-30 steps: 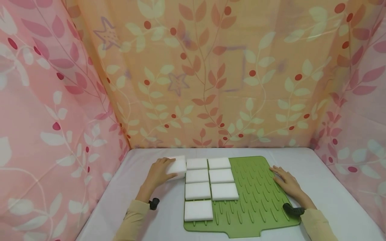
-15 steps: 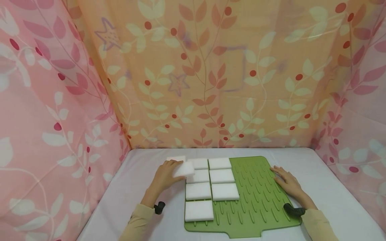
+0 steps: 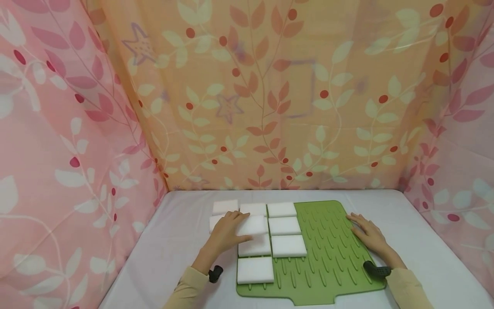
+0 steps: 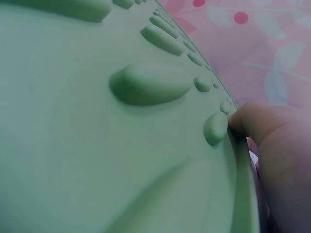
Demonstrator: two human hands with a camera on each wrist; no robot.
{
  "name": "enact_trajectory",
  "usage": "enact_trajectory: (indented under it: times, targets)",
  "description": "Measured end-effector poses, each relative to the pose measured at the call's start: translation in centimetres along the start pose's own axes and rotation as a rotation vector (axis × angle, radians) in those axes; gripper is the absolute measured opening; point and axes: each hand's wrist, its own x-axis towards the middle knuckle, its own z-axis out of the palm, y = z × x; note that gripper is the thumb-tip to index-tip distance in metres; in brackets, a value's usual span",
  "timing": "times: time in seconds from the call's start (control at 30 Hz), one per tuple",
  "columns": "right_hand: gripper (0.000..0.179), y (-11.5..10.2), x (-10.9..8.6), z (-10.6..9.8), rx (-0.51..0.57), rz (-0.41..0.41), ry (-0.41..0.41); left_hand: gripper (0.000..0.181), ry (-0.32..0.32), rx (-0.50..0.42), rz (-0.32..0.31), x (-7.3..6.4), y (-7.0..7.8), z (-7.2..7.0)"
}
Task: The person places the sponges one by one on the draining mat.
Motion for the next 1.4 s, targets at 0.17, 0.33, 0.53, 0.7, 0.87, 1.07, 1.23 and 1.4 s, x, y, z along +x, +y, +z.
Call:
enact_trajectory:
  times: [0.17, 0.33, 0.53, 0.7, 0.87, 1.07, 1.23, 1.4]
  targets:
    - [0.041, 0.3, 0.0, 0.1, -0.011, 0.001, -0.001, 0.071, -0.001, 0.008, 0.039, 0.1, 1.2, 0.6]
    - [0.040, 0.4, -0.1, 0.2, -0.019, -0.002, 0.006, 0.070, -0.017, 0.002, 0.071, 0.3, 2.4, 1.0]
    - [0.040, 0.4, -0.1, 0.3, -0.022, -0.011, 0.013, 0.067, -0.002, 0.013, 0.105, 0.4, 3.8, 1.5]
    - [0.040, 0.3, -0.1, 0.2, -0.015, -0.015, 0.014, 0.068, 0.009, 0.001, 0.100, 0.4, 5.0, 1.8]
    - [0.040, 0.3, -0.1, 0.1, -0.007, -0.003, 0.011, 0.068, 0.000, -0.006, 0.079, 0.3, 6.1, 2.2]
    - [0.040, 0.4, 0.0, 0.2, -0.012, -0.001, 0.006, 0.066, -0.014, -0.016, 0.069, 0.0, 7.5, 2.8]
    - [0.040, 0.3, 0.1, 0.1, -0.016, 0.002, 0.010, 0.066, 0.007, -0.015, 0.091, -0.1, 8.5, 3.1]
    - [0.040, 0.2, 0.1, 0.0, -0.024, 0.007, 0.015, 0.067, -0.017, -0.005, 0.096, -0.3, 9.4, 3.5]
